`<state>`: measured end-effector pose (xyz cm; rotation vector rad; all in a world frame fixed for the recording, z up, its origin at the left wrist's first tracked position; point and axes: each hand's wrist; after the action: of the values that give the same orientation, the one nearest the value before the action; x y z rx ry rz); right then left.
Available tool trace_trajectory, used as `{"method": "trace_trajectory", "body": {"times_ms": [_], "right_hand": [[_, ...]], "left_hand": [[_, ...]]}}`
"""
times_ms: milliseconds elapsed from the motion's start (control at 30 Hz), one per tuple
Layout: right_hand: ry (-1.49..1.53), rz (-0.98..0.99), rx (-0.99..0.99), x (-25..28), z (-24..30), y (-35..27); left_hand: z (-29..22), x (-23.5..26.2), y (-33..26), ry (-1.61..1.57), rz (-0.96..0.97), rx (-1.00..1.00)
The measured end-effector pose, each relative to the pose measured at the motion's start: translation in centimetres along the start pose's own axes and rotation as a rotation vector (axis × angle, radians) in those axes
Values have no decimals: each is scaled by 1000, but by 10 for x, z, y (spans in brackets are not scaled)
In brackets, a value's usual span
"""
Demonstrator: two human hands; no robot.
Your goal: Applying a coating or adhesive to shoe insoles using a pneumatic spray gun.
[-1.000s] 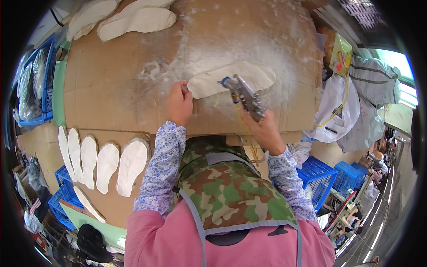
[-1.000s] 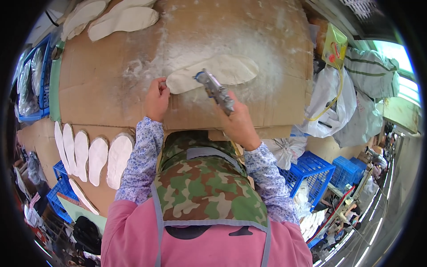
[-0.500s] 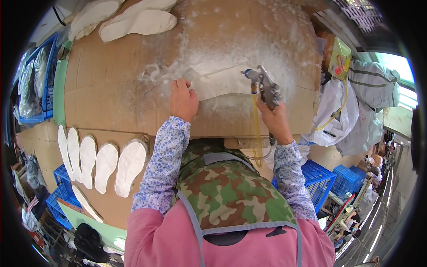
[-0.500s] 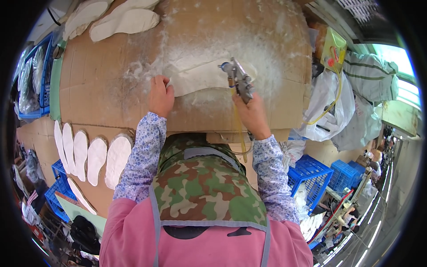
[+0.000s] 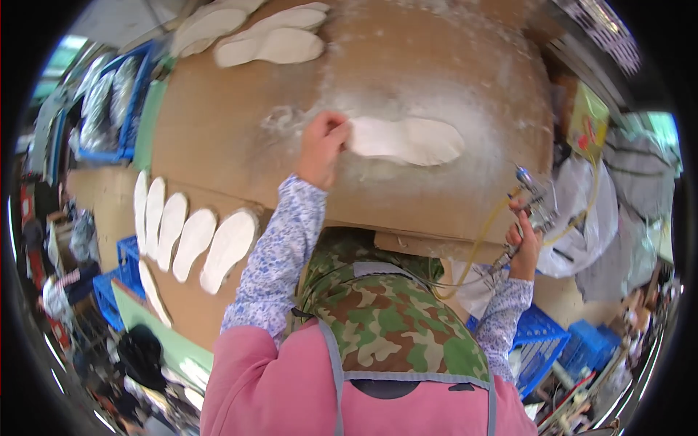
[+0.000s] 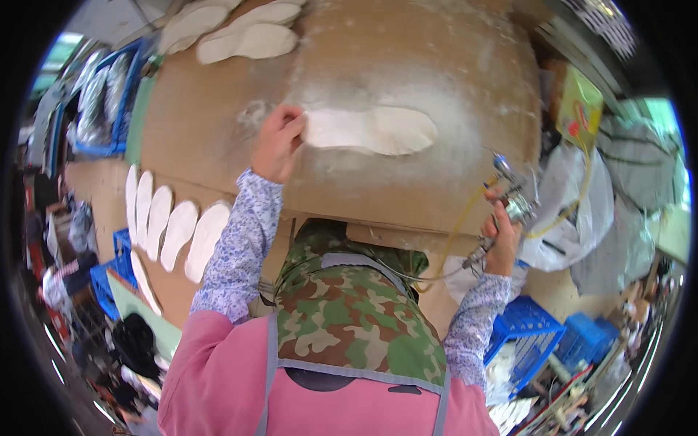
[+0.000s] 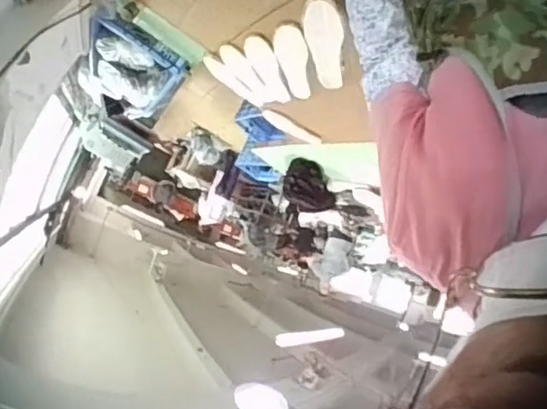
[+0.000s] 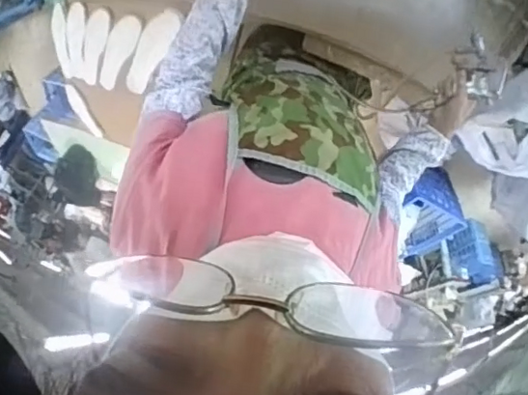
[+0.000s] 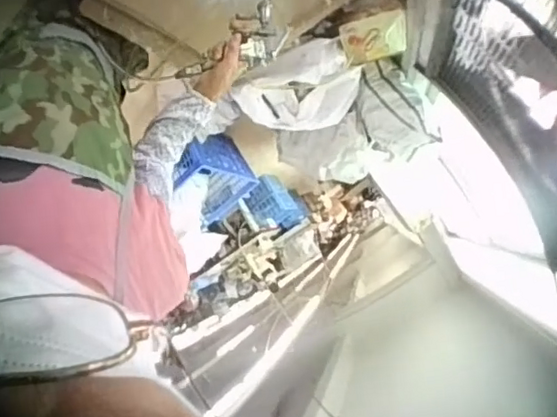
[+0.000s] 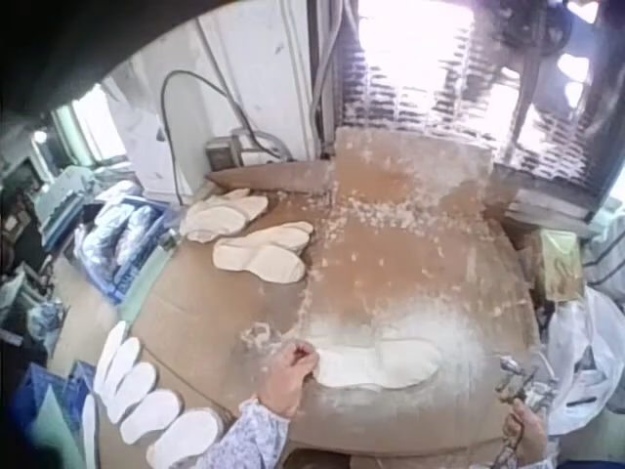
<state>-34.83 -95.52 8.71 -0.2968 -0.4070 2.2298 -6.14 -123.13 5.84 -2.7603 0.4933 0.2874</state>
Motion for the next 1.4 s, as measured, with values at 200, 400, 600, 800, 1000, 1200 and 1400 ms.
{"method": "trace_trajectory", "body": {"times_ms": [200,400,600,800,1000,1200,1400], "right_hand": [[-90,87,-63,4,-9,3],[-201,400,-20,-30,-2,-5],[-300,464,25,-79,0,-26],[-370,532,7,-163,-15,-74],[-426,581,-16,-212,-36,-120],[-565,581,14,-233,-42,-139],[-568,524,-4,-245,-42,-148]], "left_hand": [[-64,-16,-41,92,-5,-194],[-127,92,-141,-42,-144,-358],[-173,217,-271,20,-488,-465],[-142,358,-377,-42,-776,-657],[-1,509,-477,-143,-1286,-401],[113,581,-539,56,-1513,5],[129,583,-542,-183,-1574,52]]}}
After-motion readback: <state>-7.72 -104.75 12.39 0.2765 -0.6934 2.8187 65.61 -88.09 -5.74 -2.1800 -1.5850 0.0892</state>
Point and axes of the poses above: each hand's wrist, its own y-axis towards the middle knuckle, its own x-axis out of the back of the hand, z = x × y, and after that the axes turned 2 degrees about z, right-handed
